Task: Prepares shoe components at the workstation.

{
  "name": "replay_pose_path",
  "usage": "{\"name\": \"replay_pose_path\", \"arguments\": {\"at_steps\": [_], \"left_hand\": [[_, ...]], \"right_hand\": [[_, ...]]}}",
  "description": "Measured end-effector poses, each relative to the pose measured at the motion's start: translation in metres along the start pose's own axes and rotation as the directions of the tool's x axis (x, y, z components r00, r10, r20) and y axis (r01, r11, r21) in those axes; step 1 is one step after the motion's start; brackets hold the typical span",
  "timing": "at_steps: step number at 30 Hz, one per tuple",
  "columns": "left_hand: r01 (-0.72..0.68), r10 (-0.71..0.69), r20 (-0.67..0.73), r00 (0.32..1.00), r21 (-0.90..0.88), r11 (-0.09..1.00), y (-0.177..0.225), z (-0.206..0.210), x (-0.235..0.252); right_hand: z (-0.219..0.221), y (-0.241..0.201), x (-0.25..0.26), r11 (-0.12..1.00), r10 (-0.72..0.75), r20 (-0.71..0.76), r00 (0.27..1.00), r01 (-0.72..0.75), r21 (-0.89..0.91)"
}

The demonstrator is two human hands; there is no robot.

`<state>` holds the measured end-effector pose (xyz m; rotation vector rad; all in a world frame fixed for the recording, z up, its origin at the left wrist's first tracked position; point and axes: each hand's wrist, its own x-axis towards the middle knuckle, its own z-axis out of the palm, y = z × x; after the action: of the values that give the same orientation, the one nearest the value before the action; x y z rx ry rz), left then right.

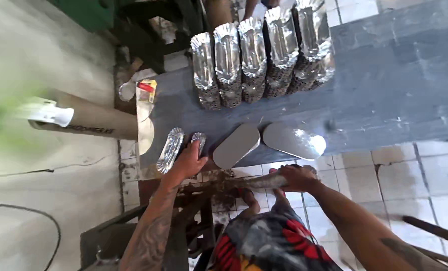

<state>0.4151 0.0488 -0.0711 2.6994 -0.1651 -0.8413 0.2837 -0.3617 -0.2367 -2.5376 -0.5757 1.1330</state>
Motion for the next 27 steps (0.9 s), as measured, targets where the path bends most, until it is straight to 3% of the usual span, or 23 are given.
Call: {"name": "replay_pose_path", "arguments": {"at_steps": [3, 6, 8, 10, 11, 12, 14, 15, 17, 18, 20, 23, 27], "left_hand": [[-0.111, 0.116, -0.083, 0.99, 0.061, 0.992, 0.062, -0.005, -0.004], [-0.198, 0.199, -0.017, 0.98, 0.061, 0.978, 0.128, 0.021, 0.013], [-0.232, 0.23, 0.061, 0.971, 0.026, 0.972, 0.141, 0.037, 0.037], [-0.291, 0.302, 0.114, 0.946, -0.105, 0.951, 0.133, 0.034, 0.041], [-0.324, 0.362, 0.141, 0.922, -0.233, 0.917, 0.125, 0.026, 0.038], [-0.352, 0.43, 0.169, 0.887, -0.357, 0.865, 0.113, 0.02, 0.034], [-0.377, 0.533, 0.225, 0.816, -0.492, 0.785, 0.091, 0.027, 0.056], [-0.367, 0.548, 0.254, 0.797, -0.517, 0.774, 0.085, 0.029, 0.065], [-0.331, 0.539, 0.288, 0.791, -0.539, 0.774, 0.081, 0.031, 0.067], [-0.316, 0.524, 0.3, 0.797, -0.532, 0.785, 0.08, 0.031, 0.068], [-0.299, 0.507, 0.314, 0.803, -0.523, 0.798, 0.078, 0.034, 0.073], [-0.322, 0.522, 0.299, 0.799, -0.521, 0.79, 0.071, 0.045, 0.081], [-0.23, 0.359, 0.358, 0.862, -0.356, 0.906, 0.116, 0.017, 0.066]], "right_hand": [[-0.015, -0.017, -0.008, 1.0, -0.012, -0.023, 1.0, 0.012, -0.018], [-0.016, -0.036, -0.013, 0.999, 0.03, -0.01, 0.999, -0.031, -0.033], [-0.026, -0.056, -0.021, 0.984, 0.103, 0.015, 0.995, -0.104, 0.148], [-0.057, -0.083, -0.043, 0.942, 0.032, -0.112, 0.993, 0.007, 0.335], [-0.078, -0.094, -0.055, 0.916, -0.039, -0.278, 0.96, 0.146, 0.373], [-0.096, -0.101, -0.063, 0.914, -0.087, -0.47, 0.878, 0.258, 0.314], [-0.126, -0.085, -0.054, 0.962, -0.17, -0.735, 0.656, 0.274, 0.022], [-0.138, -0.067, -0.042, 0.971, -0.215, -0.749, 0.627, 0.22, -0.094], [-0.147, -0.034, -0.022, 0.965, -0.261, -0.64, 0.723, 0.168, -0.204], [-0.147, -0.023, -0.016, 0.955, -0.295, -0.603, 0.741, 0.212, -0.207], [-0.149, -0.015, -0.015, 0.932, -0.338, -0.598, 0.727, 0.347, -0.105], [-0.164, -0.009, -0.02, 0.889, -0.329, -0.54, 0.775, 0.446, 0.099], [-0.172, -0.006, -0.023, 0.863, -0.367, -0.51, 0.778, 0.49, 0.126]]}}
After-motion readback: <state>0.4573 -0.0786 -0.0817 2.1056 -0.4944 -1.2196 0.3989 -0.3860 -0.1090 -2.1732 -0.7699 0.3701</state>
